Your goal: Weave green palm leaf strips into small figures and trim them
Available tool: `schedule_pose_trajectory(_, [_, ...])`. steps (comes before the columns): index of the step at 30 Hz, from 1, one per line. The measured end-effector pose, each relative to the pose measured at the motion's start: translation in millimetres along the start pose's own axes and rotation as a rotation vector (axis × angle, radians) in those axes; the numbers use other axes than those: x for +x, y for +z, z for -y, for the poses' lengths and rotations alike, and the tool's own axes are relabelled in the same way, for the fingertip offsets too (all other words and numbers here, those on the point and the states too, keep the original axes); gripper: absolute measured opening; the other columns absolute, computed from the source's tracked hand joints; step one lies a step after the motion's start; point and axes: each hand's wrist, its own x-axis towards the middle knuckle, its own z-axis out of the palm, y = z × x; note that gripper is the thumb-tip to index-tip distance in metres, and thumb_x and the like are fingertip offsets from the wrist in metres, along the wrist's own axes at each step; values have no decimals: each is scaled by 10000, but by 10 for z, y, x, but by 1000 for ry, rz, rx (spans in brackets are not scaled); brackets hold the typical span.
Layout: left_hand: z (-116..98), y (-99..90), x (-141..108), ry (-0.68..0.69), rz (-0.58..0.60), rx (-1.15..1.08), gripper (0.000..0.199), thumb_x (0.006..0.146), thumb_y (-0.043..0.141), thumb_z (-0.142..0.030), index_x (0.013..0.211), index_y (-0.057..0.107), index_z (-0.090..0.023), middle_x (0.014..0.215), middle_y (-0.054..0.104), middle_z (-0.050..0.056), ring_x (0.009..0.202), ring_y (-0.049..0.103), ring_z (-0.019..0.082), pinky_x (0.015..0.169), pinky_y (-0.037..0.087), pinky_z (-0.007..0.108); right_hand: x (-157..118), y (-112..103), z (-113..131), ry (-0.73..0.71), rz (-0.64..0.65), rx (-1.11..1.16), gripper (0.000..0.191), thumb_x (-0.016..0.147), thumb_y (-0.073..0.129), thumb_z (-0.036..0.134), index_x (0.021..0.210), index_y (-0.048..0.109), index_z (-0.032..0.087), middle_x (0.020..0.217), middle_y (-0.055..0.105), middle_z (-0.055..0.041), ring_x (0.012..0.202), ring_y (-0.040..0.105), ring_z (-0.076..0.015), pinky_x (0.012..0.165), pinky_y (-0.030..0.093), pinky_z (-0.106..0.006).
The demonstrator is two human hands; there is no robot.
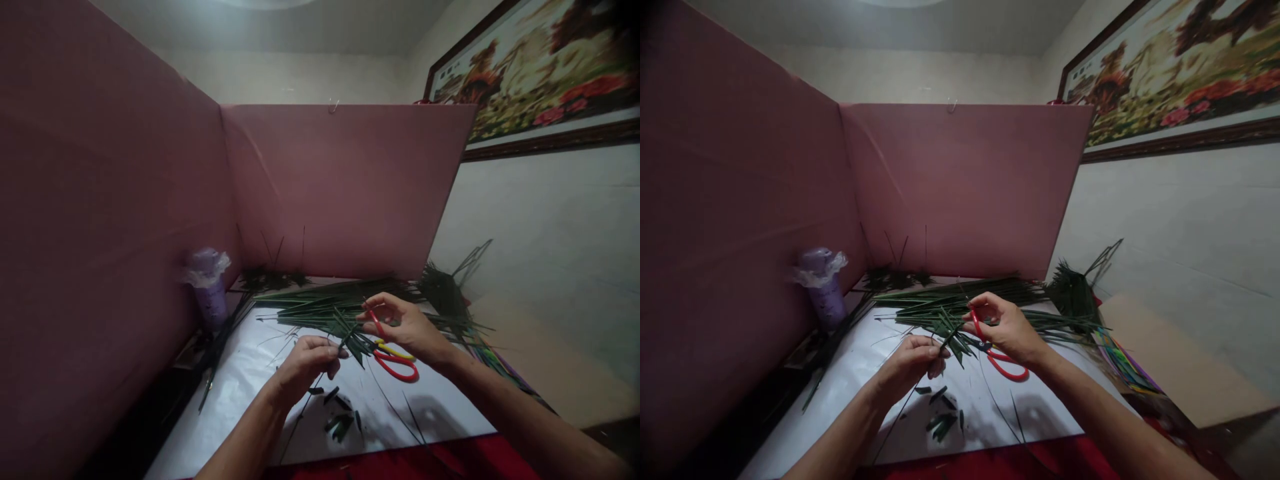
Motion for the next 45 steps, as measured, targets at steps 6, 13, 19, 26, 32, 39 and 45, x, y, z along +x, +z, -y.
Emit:
schedule_pose_trajectory(6, [-17, 8, -13, 4, 1, 35, 192, 691, 623, -238, 730, 680, -59, 533, 546, 42, 489, 451, 95, 505, 304, 234, 90, 65, -40, 121, 130, 265, 363, 574, 770, 376, 767, 550, 163, 615, 561, 41, 554, 514, -95, 545, 390, -230])
schedule_pose_trajectory(13, [17, -5, 31, 17, -137, 231, 242, 689, 635, -327, 742, 677, -95, 601, 606, 53, 562, 512, 128, 565, 363, 248, 89, -17, -63, 171, 137, 313, 364, 569, 771, 386, 757, 566, 151, 606, 555, 37, 538, 511, -93, 574, 406, -249])
schedule_pose_trajectory(19, [-129, 205, 33, 377, -509, 659, 187, 703, 622, -328, 753, 679, -157, 745, 637, 46, 712, 548, 157, 629, 386, 244, 100, 51, 29, 172, 150, 306, 362, 557, 775, 390, 727, 571, 143, 552, 549, 38, 502, 488, -89, 522, 377, -232])
schedule_pose_trajectory(26, [-344, 460, 107, 220, -310, 513, 243, 693, 628, -343, 781, 672, -121, 706, 627, 47, 663, 527, 141, 618, 386, 243, 114, 114, 98, 125, 203, 344, 371, 567, 771, 386, 773, 578, 146, 611, 566, 30, 561, 526, -103, 581, 405, -242])
schedule_pose_trajectory(32, [-445, 476, 19, 138, -301, 318, 228, 589, 709, -283, 715, 631, -111, 681, 626, 44, 647, 521, 134, 624, 379, 248, 79, 185, 185, 64, 228, 339, 345, 603, 754, 381, 791, 574, 155, 594, 583, 28, 563, 526, -107, 583, 403, -241])
schedule_pose_trajectory(39, [-419, 359, -142, 50, -170, 318, 270, 670, 645, -321, 843, 700, -121, 785, 656, 74, 695, 522, 142, 656, 354, 259, 110, 288, 268, 93, 245, 257, 367, 569, 766, 388, 750, 562, 144, 574, 564, 31, 527, 512, -101, 529, 387, -227])
schedule_pose_trajectory(45, [-359, 239, -188, 1, -145, 317, 290, 660, 644, -345, 822, 710, -114, 753, 629, 68, 685, 502, 141, 655, 341, 260, 194, 345, 411, 179, 307, 2, 309, 579, 731, 376, 692, 571, 138, 535, 568, 15, 516, 526, -117, 515, 399, -236])
